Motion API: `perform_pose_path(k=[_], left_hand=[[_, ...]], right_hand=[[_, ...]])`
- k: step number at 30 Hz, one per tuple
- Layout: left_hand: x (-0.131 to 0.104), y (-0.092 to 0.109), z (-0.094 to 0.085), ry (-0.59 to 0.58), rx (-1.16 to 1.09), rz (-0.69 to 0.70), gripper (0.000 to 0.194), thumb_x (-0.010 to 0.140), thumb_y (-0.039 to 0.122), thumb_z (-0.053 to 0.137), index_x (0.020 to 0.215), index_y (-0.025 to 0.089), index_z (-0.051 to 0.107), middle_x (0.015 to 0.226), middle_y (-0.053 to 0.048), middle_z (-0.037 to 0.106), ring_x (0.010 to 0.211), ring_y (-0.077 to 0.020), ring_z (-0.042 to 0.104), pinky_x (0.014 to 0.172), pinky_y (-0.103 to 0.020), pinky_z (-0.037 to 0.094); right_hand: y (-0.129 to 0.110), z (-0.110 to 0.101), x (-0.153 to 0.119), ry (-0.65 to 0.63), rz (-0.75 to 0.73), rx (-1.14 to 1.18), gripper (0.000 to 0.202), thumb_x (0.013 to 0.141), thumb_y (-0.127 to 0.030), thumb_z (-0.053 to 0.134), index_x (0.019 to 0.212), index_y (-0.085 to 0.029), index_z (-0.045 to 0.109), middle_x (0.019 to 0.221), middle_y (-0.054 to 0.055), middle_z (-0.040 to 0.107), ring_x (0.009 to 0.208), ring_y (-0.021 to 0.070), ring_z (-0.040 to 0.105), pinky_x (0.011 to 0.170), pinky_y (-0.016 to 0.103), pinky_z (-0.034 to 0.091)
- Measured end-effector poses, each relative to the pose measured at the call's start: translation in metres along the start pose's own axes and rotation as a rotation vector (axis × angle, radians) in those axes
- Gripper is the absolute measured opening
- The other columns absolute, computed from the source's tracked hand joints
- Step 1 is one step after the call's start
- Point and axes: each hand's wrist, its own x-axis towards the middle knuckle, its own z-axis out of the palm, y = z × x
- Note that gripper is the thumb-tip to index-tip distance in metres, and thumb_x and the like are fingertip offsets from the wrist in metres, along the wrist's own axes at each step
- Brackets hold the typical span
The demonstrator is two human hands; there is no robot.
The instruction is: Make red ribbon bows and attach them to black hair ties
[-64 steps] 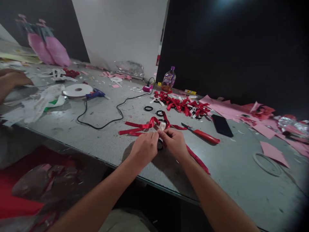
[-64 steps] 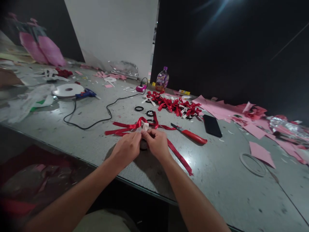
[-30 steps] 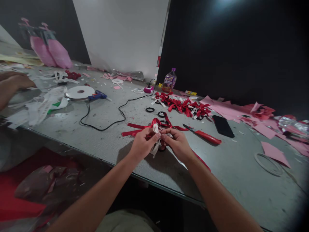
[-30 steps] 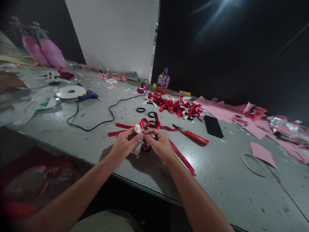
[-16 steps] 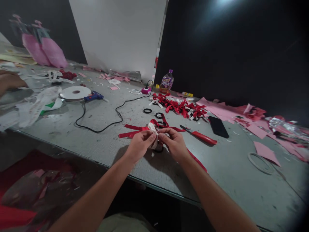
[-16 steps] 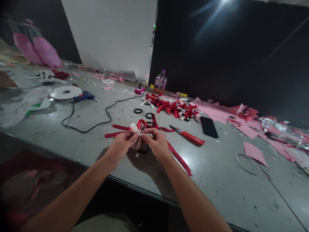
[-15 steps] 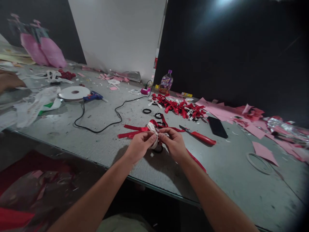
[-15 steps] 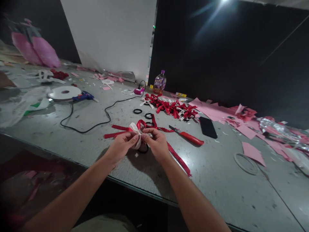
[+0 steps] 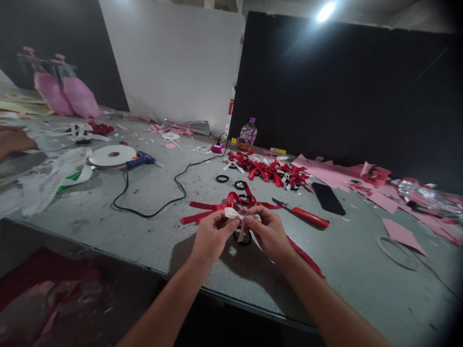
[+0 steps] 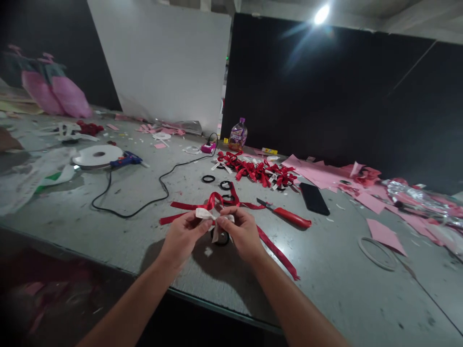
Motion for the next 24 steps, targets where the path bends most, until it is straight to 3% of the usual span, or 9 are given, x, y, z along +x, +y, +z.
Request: perform_pose_path(k=[5,9,16,19,24], left_hand=[[0.001,0.001,0.003,0.119,-0.011,0.017,0.02,0.073,0.025,0.077,0.091,0.017,0.073,0.088,-0.003,0.076,0.083,-0.0151,0.068,0.079,-0.025,0.051],[0.002,-0.002,0.003,0.23,0.036,0.038,0.017,0.071,0.027,0.078,0.084,0.015,0.074,0.079,-0.003,0.074,0.076,-0.0145,0.066,0.071,-0.023,0.05],[0.001,-0.005,-0.003,0.287,0.158,0.062,0.018,0.073,0.03,0.075,0.082,0.015,0.071,0.073,-0.002,0.068,0.069,-0.0133,0.059,0.065,-0.023,0.046],[0.0,-0.003,-0.003,0.328,0.178,0.102,0.021,0.079,0.033,0.068,0.091,0.016,0.066,0.081,-0.003,0.067,0.073,-0.0147,0.059,0.066,-0.025,0.046],[-0.002,-0.001,-0.001,0.401,0.39,0.32,0.025,0.086,0.03,0.059,0.107,0.017,0.06,0.109,-0.009,0.062,0.094,-0.0206,0.06,0.078,-0.032,0.048]], right_hand=[[-0.004,0.005,0.001,0.089,0.0,0.16,0.024,0.069,-0.029,0.085,0.082,-0.021,0.066,0.066,-0.004,0.065,0.055,0.0088,0.059,0.055,0.022,0.049],[-0.004,0.004,0.007,0.165,-0.018,0.239,0.025,0.065,-0.027,0.087,0.079,-0.02,0.067,0.065,-0.005,0.065,0.055,0.0084,0.059,0.055,0.021,0.05],[-0.009,-0.02,0.023,0.33,-0.056,0.341,0.03,0.062,-0.027,0.088,0.082,-0.022,0.066,0.071,-0.004,0.07,0.062,0.0097,0.065,0.059,0.021,0.054],[-0.012,-0.025,0.023,0.308,-0.024,0.353,0.029,0.063,-0.024,0.086,0.084,-0.021,0.066,0.071,-0.003,0.071,0.063,0.011,0.066,0.058,0.021,0.054],[-0.012,-0.02,0.021,0.231,0.064,0.38,0.027,0.065,-0.017,0.082,0.087,-0.019,0.067,0.071,0.0,0.071,0.061,0.0116,0.066,0.056,0.02,0.053]])
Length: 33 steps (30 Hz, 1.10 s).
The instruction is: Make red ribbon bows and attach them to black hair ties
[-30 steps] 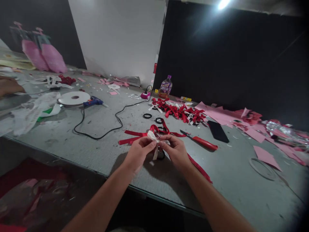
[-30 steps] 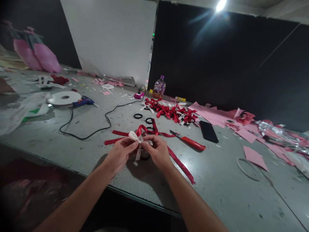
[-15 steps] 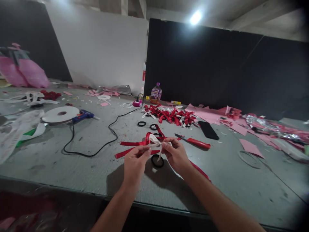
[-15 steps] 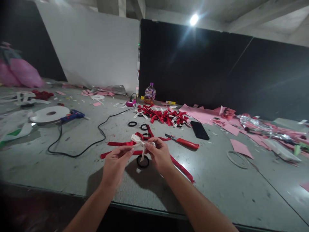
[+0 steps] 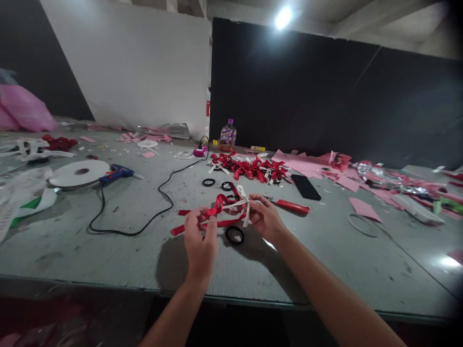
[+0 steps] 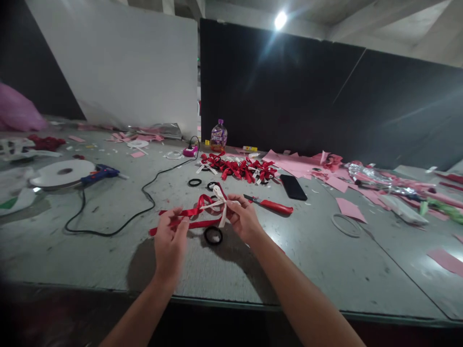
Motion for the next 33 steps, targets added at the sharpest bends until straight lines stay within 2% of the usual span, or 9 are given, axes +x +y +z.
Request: perform_pose_path(k=[3,5,8,12,17,20,24,28,33], left_hand=[[-0.001,0.0,-0.001,-0.037,0.169,0.185,0.017,0.085,0.022,0.057,0.101,0.017,0.061,0.109,-0.01,0.061,0.101,-0.0231,0.058,0.086,-0.035,0.047],[-0.003,0.0,-0.002,-0.142,0.31,0.273,0.013,0.084,0.015,0.054,0.095,0.018,0.061,0.102,-0.008,0.063,0.1,-0.0231,0.059,0.088,-0.037,0.046],[-0.003,0.003,-0.004,-0.316,0.501,0.315,0.017,0.083,0.011,0.053,0.095,0.018,0.063,0.095,-0.007,0.068,0.095,-0.0248,0.061,0.088,-0.04,0.043],[0.003,0.009,-0.001,-0.559,0.749,0.379,0.026,0.09,0.02,0.05,0.112,0.017,0.065,0.108,-0.014,0.068,0.105,-0.0319,0.06,0.091,-0.047,0.039],[0.015,0.01,0.013,-0.782,0.74,0.413,0.011,0.08,0.024,0.066,0.087,0.019,0.072,0.094,-0.012,0.07,0.099,-0.033,0.062,0.091,-0.045,0.04],[0.017,0.006,0.017,-0.793,0.708,0.369,0.009,0.077,0.015,0.062,0.077,0.018,0.07,0.088,-0.013,0.069,0.095,-0.031,0.062,0.091,-0.043,0.04],[0.018,0.005,0.012,-0.716,0.618,0.252,0.01,0.072,0.012,0.062,0.069,0.019,0.068,0.082,-0.011,0.068,0.087,-0.0275,0.061,0.082,-0.036,0.042],[0.024,0.011,-0.003,-0.577,0.479,0.041,0.014,0.078,0.025,0.062,0.065,0.02,0.065,0.065,-0.006,0.061,0.062,-0.0191,0.053,0.059,-0.028,0.037],[0.026,0.016,-0.016,-0.529,0.293,-0.266,0.037,0.083,0.044,0.056,0.055,0.02,0.055,0.045,0.003,0.039,0.038,-0.0096,0.03,0.04,-0.023,0.019]], right_hand=[[-0.001,-0.001,0.004,-0.004,0.033,0.039,0.024,0.067,-0.015,0.077,0.086,-0.02,0.065,0.069,-0.001,0.07,0.06,0.0116,0.064,0.054,0.021,0.053],[-0.004,-0.005,0.008,0.001,0.04,0.075,0.023,0.066,-0.014,0.073,0.086,-0.021,0.064,0.067,-0.002,0.068,0.059,0.0119,0.062,0.055,0.023,0.053],[-0.011,-0.013,0.013,0.016,0.032,0.128,0.025,0.064,-0.014,0.069,0.086,-0.021,0.063,0.062,-0.005,0.062,0.056,0.0116,0.058,0.058,0.025,0.054],[-0.018,-0.02,0.017,0.031,0.013,0.161,0.028,0.06,-0.014,0.068,0.086,-0.021,0.063,0.056,-0.006,0.057,0.052,0.0094,0.051,0.055,0.024,0.049],[-0.017,-0.022,0.018,0.0,0.0,0.106,0.029,0.06,-0.019,0.069,0.087,-0.023,0.063,0.056,-0.007,0.052,0.051,0.0111,0.048,0.055,0.026,0.047],[-0.016,-0.02,0.015,-0.05,-0.018,0.024,0.028,0.061,-0.021,0.067,0.088,-0.024,0.063,0.061,-0.006,0.053,0.052,0.0114,0.048,0.056,0.028,0.047],[-0.022,-0.02,0.008,-0.181,-0.049,-0.166,0.027,0.061,-0.021,0.06,0.087,-0.023,0.065,0.064,-0.005,0.054,0.052,0.0111,0.045,0.051,0.026,0.041],[-0.031,-0.022,0.0,-0.402,-0.057,-0.479,0.018,0.059,-0.015,0.058,0.072,-0.019,0.07,0.057,-0.003,0.053,0.053,0.0115,0.043,0.049,0.024,0.031],[-0.029,-0.012,-0.005,-0.552,-0.177,-0.791,0.02,0.059,-0.014,0.075,0.077,-0.023,0.075,0.077,0.001,0.068,0.076,0.0194,0.055,0.069,0.03,0.042]])
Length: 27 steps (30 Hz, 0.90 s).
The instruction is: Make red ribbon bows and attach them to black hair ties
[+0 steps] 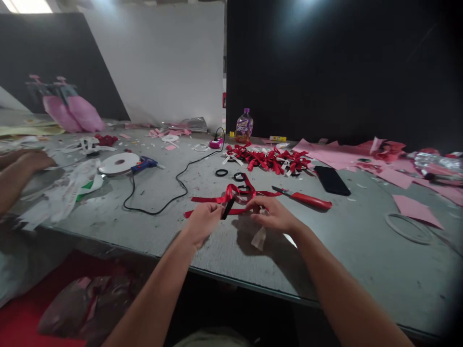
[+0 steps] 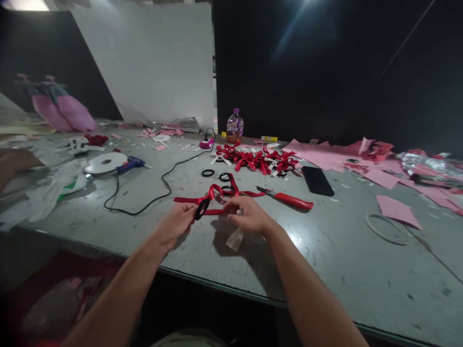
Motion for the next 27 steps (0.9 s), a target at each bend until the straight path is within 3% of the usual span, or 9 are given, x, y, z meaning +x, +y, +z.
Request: perform_pose_path(k=[2,4,7,11,13,15,19,22,27], left_hand=[[-0.001,-0.002,0.003,-0.003,-0.061,-0.054,0.039,0.083,0.048,0.055,0.056,0.02,0.056,0.043,0.004,0.036,0.035,-0.0087,0.026,0.038,-0.023,0.016],[0.0,-0.004,0.009,0.02,-0.094,-0.065,0.038,0.083,0.046,0.055,0.056,0.019,0.057,0.042,0.005,0.035,0.034,-0.0085,0.026,0.038,-0.023,0.016],[0.0,-0.004,0.02,0.114,-0.105,-0.016,0.032,0.081,0.04,0.058,0.057,0.019,0.058,0.044,0.004,0.041,0.037,-0.0095,0.034,0.041,-0.022,0.022],[-0.007,0.003,0.034,0.261,-0.075,0.109,0.016,0.079,0.035,0.065,0.078,0.02,0.067,0.068,-0.002,0.064,0.061,-0.0155,0.057,0.057,-0.023,0.039],[-0.011,0.007,0.038,0.294,-0.123,0.168,0.019,0.08,0.037,0.067,0.087,0.02,0.067,0.081,-0.004,0.068,0.071,-0.0166,0.061,0.064,-0.024,0.043],[-0.014,0.007,0.041,0.261,-0.321,0.139,0.026,0.083,0.042,0.064,0.096,0.02,0.064,0.085,-0.005,0.067,0.065,-0.0145,0.06,0.056,-0.023,0.044],[-0.016,0.0,0.041,0.068,-0.716,0.014,0.041,0.088,0.051,0.057,0.109,0.016,0.061,0.078,-0.004,0.063,0.051,-0.0106,0.052,0.037,-0.018,0.035],[-0.018,-0.004,0.041,-0.007,-0.652,0.041,0.041,0.083,0.046,0.066,0.111,0.016,0.065,0.066,0.001,0.058,0.051,-0.0094,0.05,0.038,-0.016,0.037],[-0.021,-0.005,0.042,0.029,-0.569,0.051,0.032,0.082,0.047,0.069,0.091,0.016,0.068,0.061,0.002,0.057,0.045,-0.0069,0.046,0.037,-0.016,0.037]], right_hand=[[-0.002,0.01,0.001,0.041,-0.073,-0.089,0.026,0.061,-0.021,0.082,0.086,-0.025,0.075,0.093,0.004,0.069,0.093,0.0243,0.056,0.085,0.037,0.042],[-0.003,0.02,0.0,0.108,-0.166,-0.186,0.027,0.067,-0.03,0.082,0.092,-0.025,0.073,0.099,0.006,0.068,0.099,0.026,0.055,0.091,0.04,0.04],[-0.004,0.036,-0.003,0.219,-0.241,-0.261,0.027,0.072,-0.038,0.08,0.093,-0.024,0.069,0.09,0.005,0.068,0.084,0.0229,0.058,0.08,0.036,0.043],[-0.002,0.047,-0.004,0.329,-0.123,-0.139,0.02,0.073,-0.038,0.079,0.079,-0.021,0.07,0.069,0.0,0.062,0.065,0.0163,0.051,0.064,0.029,0.039],[0.0,0.047,-0.003,0.352,-0.061,-0.07,0.019,0.078,-0.038,0.075,0.075,-0.02,0.07,0.063,-0.001,0.059,0.059,0.014,0.048,0.057,0.027,0.036],[0.003,0.046,-0.002,0.358,-0.022,-0.011,0.023,0.083,-0.041,0.071,0.078,-0.019,0.071,0.062,-0.001,0.06,0.056,0.0132,0.048,0.054,0.027,0.035],[0.007,0.044,0.0,0.353,0.046,0.139,0.027,0.085,-0.046,0.068,0.088,-0.019,0.072,0.069,0.001,0.066,0.057,0.0136,0.054,0.055,0.027,0.042],[0.008,0.044,0.0,0.341,0.067,0.216,0.026,0.082,-0.045,0.072,0.088,-0.02,0.073,0.073,0.001,0.068,0.059,0.013,0.056,0.059,0.027,0.045],[0.008,0.046,-0.001,0.232,0.088,0.316,0.022,0.081,-0.042,0.074,0.085,-0.02,0.074,0.073,0.001,0.068,0.061,0.0132,0.057,0.06,0.027,0.046]])
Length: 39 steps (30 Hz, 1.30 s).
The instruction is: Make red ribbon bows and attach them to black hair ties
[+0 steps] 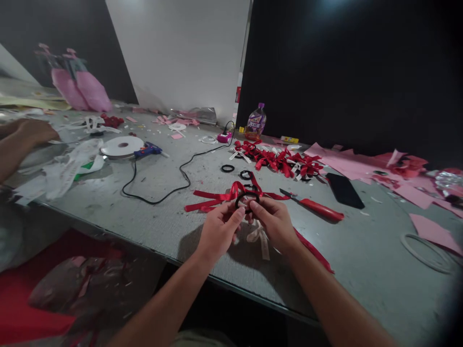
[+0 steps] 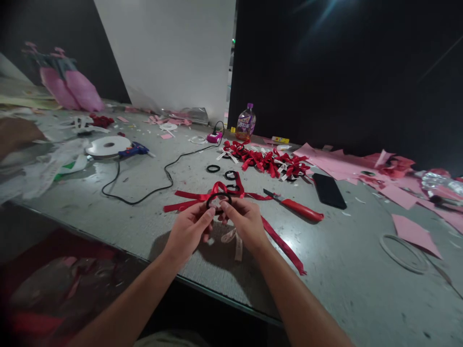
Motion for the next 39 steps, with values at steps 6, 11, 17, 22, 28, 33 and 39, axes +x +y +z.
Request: perform_pose_path(k=[6,11,17,22,28,33,39], left_hand=[[0.001,0.001,-0.003,0.038,-0.305,-0.092,0.042,0.072,0.055,0.076,0.081,0.017,0.06,0.058,0.003,0.053,0.047,-0.008,0.047,0.036,-0.016,0.033],[-0.001,0.006,-0.001,0.043,-0.398,-0.094,0.042,0.072,0.054,0.076,0.08,0.018,0.057,0.062,0.003,0.053,0.05,-0.0091,0.049,0.036,-0.016,0.034],[-0.001,0.007,-0.004,-0.028,-0.432,-0.139,0.043,0.071,0.053,0.078,0.081,0.016,0.058,0.06,0.002,0.052,0.05,-0.0083,0.046,0.036,-0.015,0.034],[-0.001,0.005,-0.006,-0.044,-0.448,-0.147,0.04,0.076,0.051,0.075,0.082,0.017,0.057,0.06,0.003,0.052,0.05,-0.0082,0.047,0.037,-0.015,0.034],[-0.001,0.006,-0.006,-0.056,-0.428,-0.135,0.039,0.079,0.053,0.072,0.082,0.017,0.056,0.06,0.003,0.051,0.05,-0.0082,0.046,0.037,-0.015,0.033],[-0.001,0.002,-0.004,-0.008,-0.257,0.01,0.037,0.084,0.054,0.066,0.084,0.018,0.058,0.061,0.004,0.051,0.047,-0.0068,0.043,0.039,-0.016,0.034],[-0.001,0.0,-0.006,0.032,-0.109,0.06,0.036,0.085,0.049,0.066,0.102,0.017,0.066,0.06,0.004,0.049,0.048,-0.0072,0.044,0.039,-0.016,0.036]], right_hand=[[0.002,-0.003,-0.005,-0.155,0.093,0.073,0.02,0.084,-0.039,0.072,0.081,-0.019,0.074,0.068,0.001,0.065,0.057,0.0128,0.056,0.054,0.026,0.044],[-0.002,-0.004,-0.007,-0.272,0.165,0.101,0.02,0.079,-0.038,0.076,0.083,-0.019,0.074,0.068,0.001,0.066,0.058,0.0135,0.059,0.055,0.026,0.047],[-0.01,-0.002,-0.007,-0.258,0.25,0.231,0.027,0.081,-0.044,0.073,0.079,-0.018,0.074,0.07,0.003,0.068,0.057,0.014,0.063,0.053,0.026,0.049],[-0.009,-0.001,-0.007,-0.274,0.289,0.266,0.031,0.083,-0.045,0.072,0.074,-0.015,0.071,0.065,0.003,0.067,0.051,0.0129,0.061,0.048,0.023,0.049],[-0.006,-0.002,-0.007,-0.277,0.3,0.275,0.03,0.084,-0.045,0.07,0.076,-0.016,0.069,0.064,0.001,0.067,0.05,0.0111,0.062,0.047,0.021,0.049],[-0.009,-0.002,-0.008,-0.269,0.284,0.221,0.027,0.076,-0.041,0.078,0.074,-0.017,0.068,0.064,0.0,0.066,0.05,0.0111,0.061,0.047,0.022,0.049],[-0.001,-0.002,-0.004,-0.176,0.142,0.028,0.021,0.075,-0.037,0.078,0.082,-0.019,0.069,0.063,-0.002,0.065,0.052,0.0121,0.06,0.05,0.024,0.05]])
